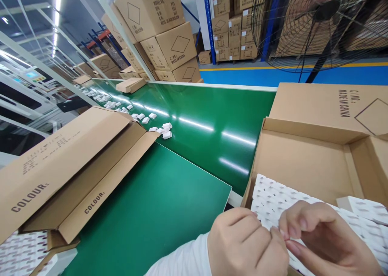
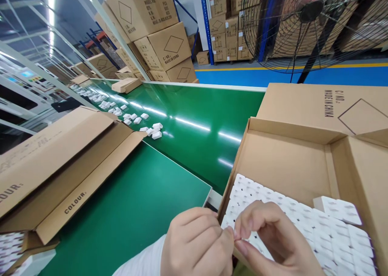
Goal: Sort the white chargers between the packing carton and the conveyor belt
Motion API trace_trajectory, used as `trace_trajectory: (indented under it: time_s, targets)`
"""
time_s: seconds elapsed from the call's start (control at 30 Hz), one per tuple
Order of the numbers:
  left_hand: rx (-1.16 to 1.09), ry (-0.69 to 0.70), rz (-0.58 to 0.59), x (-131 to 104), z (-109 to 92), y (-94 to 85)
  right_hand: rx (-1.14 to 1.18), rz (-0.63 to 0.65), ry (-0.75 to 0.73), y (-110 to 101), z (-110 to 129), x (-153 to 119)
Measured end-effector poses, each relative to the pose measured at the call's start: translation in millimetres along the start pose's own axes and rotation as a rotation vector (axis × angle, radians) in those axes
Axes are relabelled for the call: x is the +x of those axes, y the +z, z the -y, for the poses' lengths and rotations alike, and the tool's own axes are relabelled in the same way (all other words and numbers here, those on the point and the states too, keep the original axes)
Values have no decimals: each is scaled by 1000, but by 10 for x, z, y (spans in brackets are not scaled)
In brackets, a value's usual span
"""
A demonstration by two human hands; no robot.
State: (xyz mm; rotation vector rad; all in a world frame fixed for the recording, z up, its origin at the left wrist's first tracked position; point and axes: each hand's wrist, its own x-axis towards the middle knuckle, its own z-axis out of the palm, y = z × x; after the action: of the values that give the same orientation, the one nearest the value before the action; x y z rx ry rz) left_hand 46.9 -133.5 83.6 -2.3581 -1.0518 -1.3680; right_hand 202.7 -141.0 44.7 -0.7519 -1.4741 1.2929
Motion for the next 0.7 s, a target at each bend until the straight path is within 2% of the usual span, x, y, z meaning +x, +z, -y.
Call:
trace_trajectory:
  time_s: [0.17, 0.23, 0.47, 0.7]
  targets:
    - [202, 160, 104, -41, -19, -74, 19, -2, 12, 29, 27, 21]
    - [208, 185, 117, -36, -17, -104, 24, -3, 6, 34, 27, 21]
    - [-13, -30, 89, 24, -2, -115, 18, -21, -3, 38, 7, -11]
    - [-51, -91, 115, -17, -12, -103, -15, -28, -12, 20, 27, 47]
